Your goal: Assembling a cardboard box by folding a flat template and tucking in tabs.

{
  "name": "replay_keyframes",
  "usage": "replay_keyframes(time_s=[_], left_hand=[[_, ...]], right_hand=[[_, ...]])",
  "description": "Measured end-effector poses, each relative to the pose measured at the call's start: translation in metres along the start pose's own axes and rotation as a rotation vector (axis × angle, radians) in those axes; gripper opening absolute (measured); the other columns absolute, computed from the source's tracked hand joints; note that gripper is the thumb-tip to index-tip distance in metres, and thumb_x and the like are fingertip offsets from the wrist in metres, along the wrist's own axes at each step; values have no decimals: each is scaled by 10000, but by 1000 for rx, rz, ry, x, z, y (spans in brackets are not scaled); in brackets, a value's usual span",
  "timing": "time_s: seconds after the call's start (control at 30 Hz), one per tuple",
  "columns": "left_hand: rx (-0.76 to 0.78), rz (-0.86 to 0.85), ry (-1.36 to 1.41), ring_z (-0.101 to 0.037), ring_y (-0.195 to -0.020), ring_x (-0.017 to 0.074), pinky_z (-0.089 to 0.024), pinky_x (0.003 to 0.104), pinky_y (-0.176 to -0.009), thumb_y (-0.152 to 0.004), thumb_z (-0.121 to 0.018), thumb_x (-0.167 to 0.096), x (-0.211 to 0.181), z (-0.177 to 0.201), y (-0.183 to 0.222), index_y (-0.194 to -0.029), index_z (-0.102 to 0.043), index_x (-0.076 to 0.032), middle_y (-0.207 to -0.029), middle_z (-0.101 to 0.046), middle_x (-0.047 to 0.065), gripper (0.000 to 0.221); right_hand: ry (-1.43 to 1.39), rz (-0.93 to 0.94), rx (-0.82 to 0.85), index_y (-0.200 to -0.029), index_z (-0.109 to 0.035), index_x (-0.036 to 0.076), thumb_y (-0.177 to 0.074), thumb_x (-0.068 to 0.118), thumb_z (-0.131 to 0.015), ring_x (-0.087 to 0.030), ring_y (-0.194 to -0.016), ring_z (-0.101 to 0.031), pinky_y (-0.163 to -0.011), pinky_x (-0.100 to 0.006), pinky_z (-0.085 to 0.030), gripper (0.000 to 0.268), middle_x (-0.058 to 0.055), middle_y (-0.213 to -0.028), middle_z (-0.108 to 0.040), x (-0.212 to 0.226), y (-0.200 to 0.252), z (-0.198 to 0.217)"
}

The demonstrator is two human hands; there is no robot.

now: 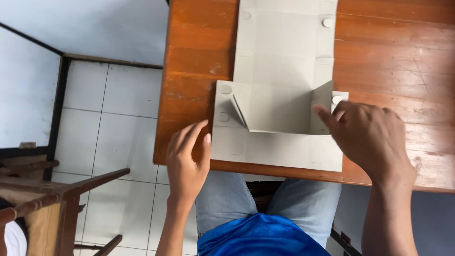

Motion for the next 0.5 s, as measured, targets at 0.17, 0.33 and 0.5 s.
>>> replay_keyframes(time_s=[0.17,0.33,0.5], left_hand=[[-20,-41,-133,-576,-1178,277,-494,433,-966,-1047,-568,-294,22,-22,9,-1321,-672,-59,-1285,-643,76,376],[-55,-92,-138,-602,-1171,261,-526,409,-956,-1028,-626,-236,13,-29,12,-1295,-684,-49,-1309,-628,77,331],[-121,-50,61,-649,-1127,265,-532,404,-987,-1024,-630,-191,1,-18,5,-1281,-677,-32,-1236,-695,89,305]], right_hand=[[-181,340,-783,-1223,-742,103,-1167,290,-739,-194,-757,-587,-726,-389,-416,195,38,-811,-582,27,40,4],[-281,727,-643,-1503,-587,194,-1012,171,-732,-187,-906,-577,-844,-391,-458,512,-54,-1054,-617,90,64,-11],[-180,710,-755,-1345,-705,244,-1035,245,-689,-246,-863,-537,-695,-398,-331,310,20,-1063,-677,102,67,-16]])
Point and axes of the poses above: each hand's wrist, its own y-axis away from the middle knuckle, its own z-axis out of the back of the hand, x = y × z, the point moved 5 cm from there along -y, towards the middle knuckle
